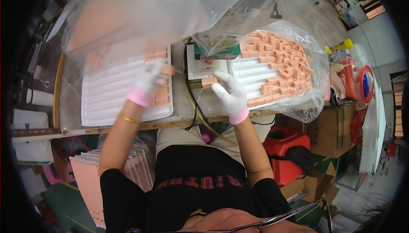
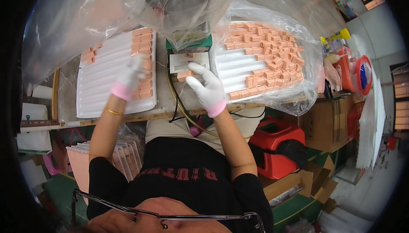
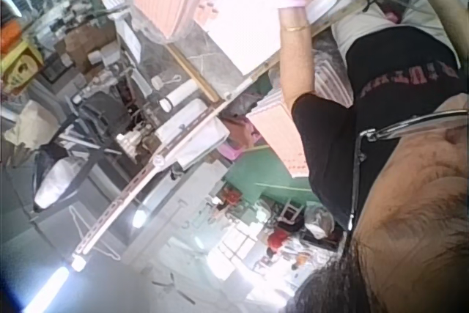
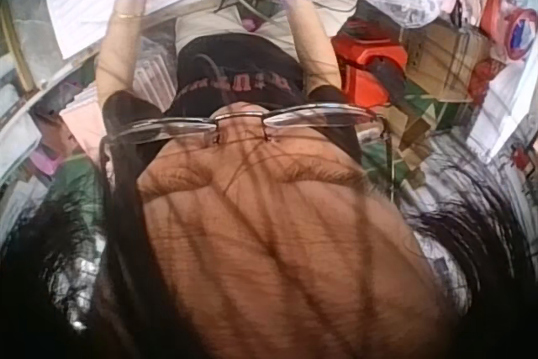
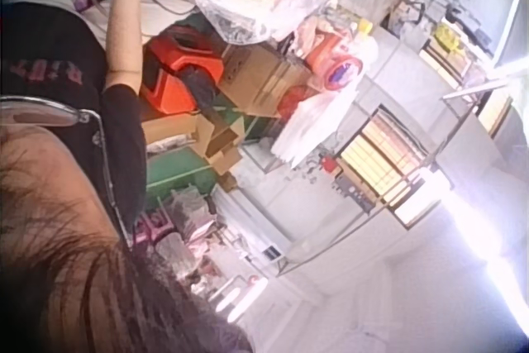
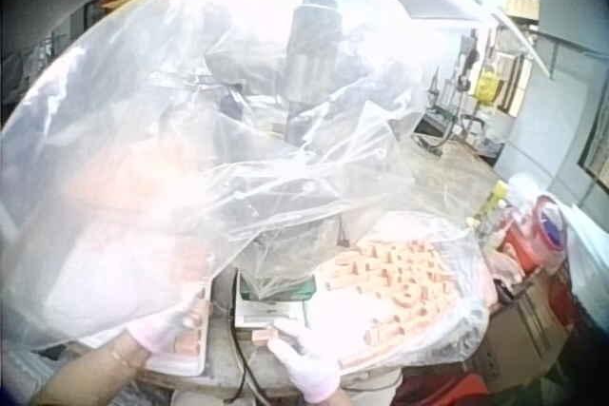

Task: Organizing small pink industrial or product components into slotted white trays.

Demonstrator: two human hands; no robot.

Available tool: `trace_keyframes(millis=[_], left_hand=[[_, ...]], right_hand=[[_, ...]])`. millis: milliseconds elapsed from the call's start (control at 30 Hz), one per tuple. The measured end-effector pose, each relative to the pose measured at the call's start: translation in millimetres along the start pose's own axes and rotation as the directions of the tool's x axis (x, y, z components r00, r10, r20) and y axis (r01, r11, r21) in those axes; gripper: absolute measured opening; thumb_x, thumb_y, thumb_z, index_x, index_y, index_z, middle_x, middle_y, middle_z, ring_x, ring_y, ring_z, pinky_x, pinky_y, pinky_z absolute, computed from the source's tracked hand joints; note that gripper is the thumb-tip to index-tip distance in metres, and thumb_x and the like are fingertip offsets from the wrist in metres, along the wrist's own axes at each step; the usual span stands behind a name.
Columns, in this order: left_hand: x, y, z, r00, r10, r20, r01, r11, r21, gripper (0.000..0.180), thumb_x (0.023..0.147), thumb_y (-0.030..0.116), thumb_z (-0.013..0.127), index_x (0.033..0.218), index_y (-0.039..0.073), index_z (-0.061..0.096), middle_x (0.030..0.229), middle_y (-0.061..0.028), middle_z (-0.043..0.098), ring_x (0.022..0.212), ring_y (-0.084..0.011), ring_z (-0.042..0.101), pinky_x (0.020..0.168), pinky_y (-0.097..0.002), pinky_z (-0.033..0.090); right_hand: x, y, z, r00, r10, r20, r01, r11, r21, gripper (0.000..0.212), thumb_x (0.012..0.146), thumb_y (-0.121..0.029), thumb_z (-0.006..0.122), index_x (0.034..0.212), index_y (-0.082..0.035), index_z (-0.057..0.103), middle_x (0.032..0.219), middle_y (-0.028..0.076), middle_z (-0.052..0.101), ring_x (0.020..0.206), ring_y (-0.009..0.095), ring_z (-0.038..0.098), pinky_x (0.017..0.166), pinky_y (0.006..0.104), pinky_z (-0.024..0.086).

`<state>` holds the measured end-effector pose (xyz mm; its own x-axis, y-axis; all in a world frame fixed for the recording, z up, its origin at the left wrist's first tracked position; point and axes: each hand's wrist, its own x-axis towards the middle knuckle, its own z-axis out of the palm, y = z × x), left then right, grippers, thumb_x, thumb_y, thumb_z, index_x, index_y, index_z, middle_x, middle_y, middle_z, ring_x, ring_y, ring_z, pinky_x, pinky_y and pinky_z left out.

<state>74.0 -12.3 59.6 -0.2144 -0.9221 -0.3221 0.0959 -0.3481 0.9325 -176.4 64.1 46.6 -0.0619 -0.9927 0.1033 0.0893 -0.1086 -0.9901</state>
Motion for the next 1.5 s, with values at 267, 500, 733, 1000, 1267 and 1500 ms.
trace_keyframes(millis=[267, 500, 733, 1000, 1267, 1500], left_hand=[[-0.8, -37.1, 69.9, 0.893, -0.094, 0.440, 0.340, 0.781, -0.524, 0.036, 0.092, 0.023, 0.057, 0.117, -0.002, 0.050, 0.101, -0.0094, 0.059, 0.077, -0.0124, 0.058, 0.064, -0.0204, 0.051], [-2.0, -35.5, 96.7, 0.845, -0.050, 0.532, 0.388, 0.743, -0.546, 0.039, 0.093, 0.027, 0.053, 0.119, -0.002, 0.049, 0.107, -0.0095, 0.059, 0.084, -0.0122, 0.058, 0.067, -0.0211, 0.052], [-8.9, -33.7, 89.6, 0.957, -0.080, 0.278, 0.144, 0.966, -0.217, 0.047, 0.095, 0.033, 0.049, 0.125, -0.003, 0.046, 0.109, -0.0105, 0.060, 0.095, -0.0163, 0.059, 0.078, -0.0253, 0.049], [16.4, -9.4, 8.1, 0.858, 0.468, -0.213, -0.417, 0.876, 0.244, 0.042, 0.088, 0.016, 0.060, 0.123, -0.005, 0.048, 0.114, -0.0158, 0.059, 0.100, -0.0181, 0.059, 0.084, -0.0277, 0.048], [63.2, -7.7, -220.0, 0.293, 0.902, -0.317, 0.283, 0.235, 0.930, 0.030, 0.085, 0.026, 0.055, 0.105, 0.004, 0.061, 0.099, -0.0181, 0.062, 0.088, -0.0370, 0.059, 0.083, -0.0420, 0.047], [59.9, 13.0, -260.6, 0.602, 0.373, -0.707, 0.732, 0.098, 0.675, 0.055, 0.083, 0.057, 0.050, 0.119, 0.016, 0.059, 0.111, -0.0134, 0.063, 0.109, -0.0303, 0.057, 0.088, -0.0441, 0.045]], right_hand=[[12.3, -12.3, -17.6, 0.846, -0.515, 0.141, 0.511, 0.704, -0.493, 0.036, 0.074, -0.007, 0.070, 0.108, -0.002, 0.060, 0.096, 0.013, 0.063, 0.080, 0.025, 0.060, 0.073, 0.0302, 0.048], [10.5, -4.0, -21.9, 0.939, -0.329, 0.104, 0.345, 0.881, -0.323, 0.036, 0.070, -0.012, 0.074, 0.103, -0.002, 0.062, 0.095, 0.015, 0.062, 0.085, 0.029, 0.059, 0.075, 0.0327, 0.048], [35.5, 9.0, -20.4, 0.918, -0.396, 0.033, 0.322, 0.693, -0.645, 0.031, 0.068, -0.023, 0.076, 0.088, -0.003, 0.065, 0.112, 0.017, 0.056, 0.105, 0.032, 0.052, 0.089, 0.0410, 0.042], [93.8, 37.4, -15.4, 0.983, -0.175, 0.058, 0.161, 0.666, -0.728, 0.037, 0.065, -0.030, 0.078, 0.088, -0.004, 0.065, 0.098, 0.012, 0.061, 0.094, 0.030, 0.057, 0.085, 0.0381, 0.044], [52.2, 2.8, -59.8, 0.881, -0.464, 0.094, 0.342, 0.487, -0.804, 0.039, 0.076, -0.021, 0.071, 0.107, 0.000, 0.061, 0.101, 0.016, 0.060, 0.096, 0.031, 0.056, 0.085, 0.0382, 0.043], [36.9, -5.8, -146.1, 0.961, -0.034, -0.274, -0.065, 0.936, -0.345, 0.029, 0.091, -0.019, 0.055, 0.114, -0.002, 0.060, 0.103, 0.006, 0.064, 0.087, 0.013, 0.060, 0.077, 0.0276, 0.047]])
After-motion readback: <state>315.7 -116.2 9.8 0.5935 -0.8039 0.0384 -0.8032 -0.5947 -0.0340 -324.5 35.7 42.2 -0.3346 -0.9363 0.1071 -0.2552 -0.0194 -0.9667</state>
